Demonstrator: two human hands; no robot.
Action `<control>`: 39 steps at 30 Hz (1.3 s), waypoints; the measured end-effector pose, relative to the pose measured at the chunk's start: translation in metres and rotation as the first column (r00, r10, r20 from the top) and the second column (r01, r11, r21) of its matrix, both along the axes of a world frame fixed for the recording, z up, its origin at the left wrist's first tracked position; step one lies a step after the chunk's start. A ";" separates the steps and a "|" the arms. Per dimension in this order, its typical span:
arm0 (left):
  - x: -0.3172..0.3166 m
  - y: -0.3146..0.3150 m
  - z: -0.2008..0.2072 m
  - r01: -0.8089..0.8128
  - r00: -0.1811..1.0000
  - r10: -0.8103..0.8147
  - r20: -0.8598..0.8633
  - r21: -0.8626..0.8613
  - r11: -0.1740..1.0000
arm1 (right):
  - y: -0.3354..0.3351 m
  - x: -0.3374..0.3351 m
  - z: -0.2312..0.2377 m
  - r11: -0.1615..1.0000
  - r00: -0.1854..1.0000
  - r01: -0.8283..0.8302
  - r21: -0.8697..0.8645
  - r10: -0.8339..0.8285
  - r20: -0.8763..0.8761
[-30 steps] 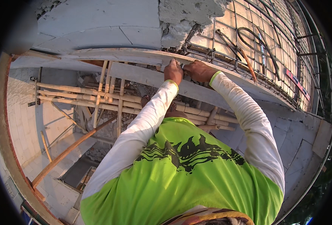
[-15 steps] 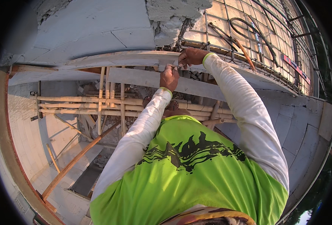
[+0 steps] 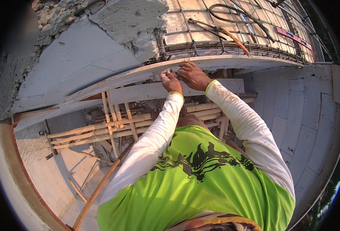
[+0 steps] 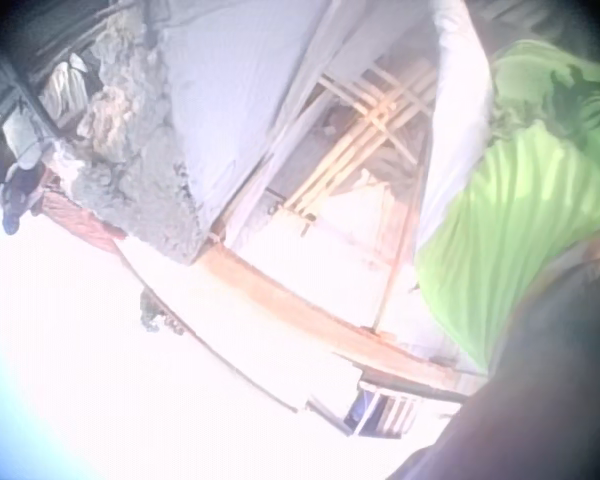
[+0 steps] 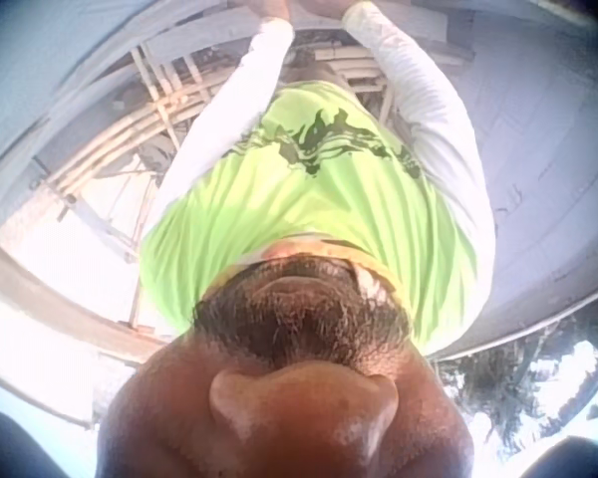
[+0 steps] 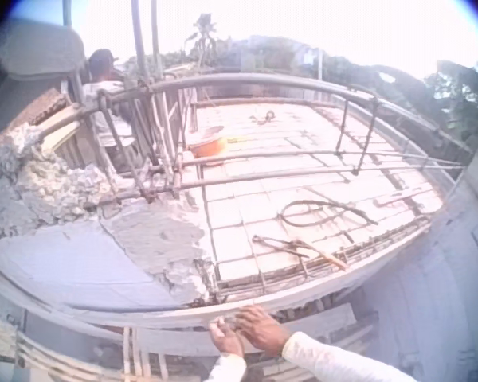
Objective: The person secures a wooden board to a concrete and rebar structure by twisting wire around it using a hatchet.
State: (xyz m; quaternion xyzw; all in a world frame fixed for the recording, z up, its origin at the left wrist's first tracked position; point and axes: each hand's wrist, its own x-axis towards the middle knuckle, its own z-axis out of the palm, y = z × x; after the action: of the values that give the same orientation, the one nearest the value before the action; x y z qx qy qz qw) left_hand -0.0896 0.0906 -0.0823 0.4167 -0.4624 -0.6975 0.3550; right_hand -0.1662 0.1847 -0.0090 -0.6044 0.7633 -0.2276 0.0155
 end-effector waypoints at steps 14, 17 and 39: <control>0.046 -0.023 -0.016 0.532 0.658 -0.699 0.280 -0.830 0.168 | 0.028 0.098 -0.035 0.555 0.348 0.827 -0.094 -0.373 0.860; 0.037 -0.042 -0.028 0.536 0.575 -0.753 0.319 -0.843 0.052 | 0.020 0.107 -0.050 0.476 0.233 0.880 0.005 -0.441 0.867; 0.002 -0.034 -0.019 0.982 0.187 -0.967 0.171 0.004 0.191 | 0.016 0.115 -0.068 0.302 -0.145 0.912 0.279 -0.398 0.906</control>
State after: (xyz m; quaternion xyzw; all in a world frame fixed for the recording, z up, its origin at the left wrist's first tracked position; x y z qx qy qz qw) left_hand -0.0874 0.0570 -0.1011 0.0555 -0.6804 -0.7086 -0.1784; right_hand -0.0512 0.2010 -0.0771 0.1616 0.7263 -0.6520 0.1459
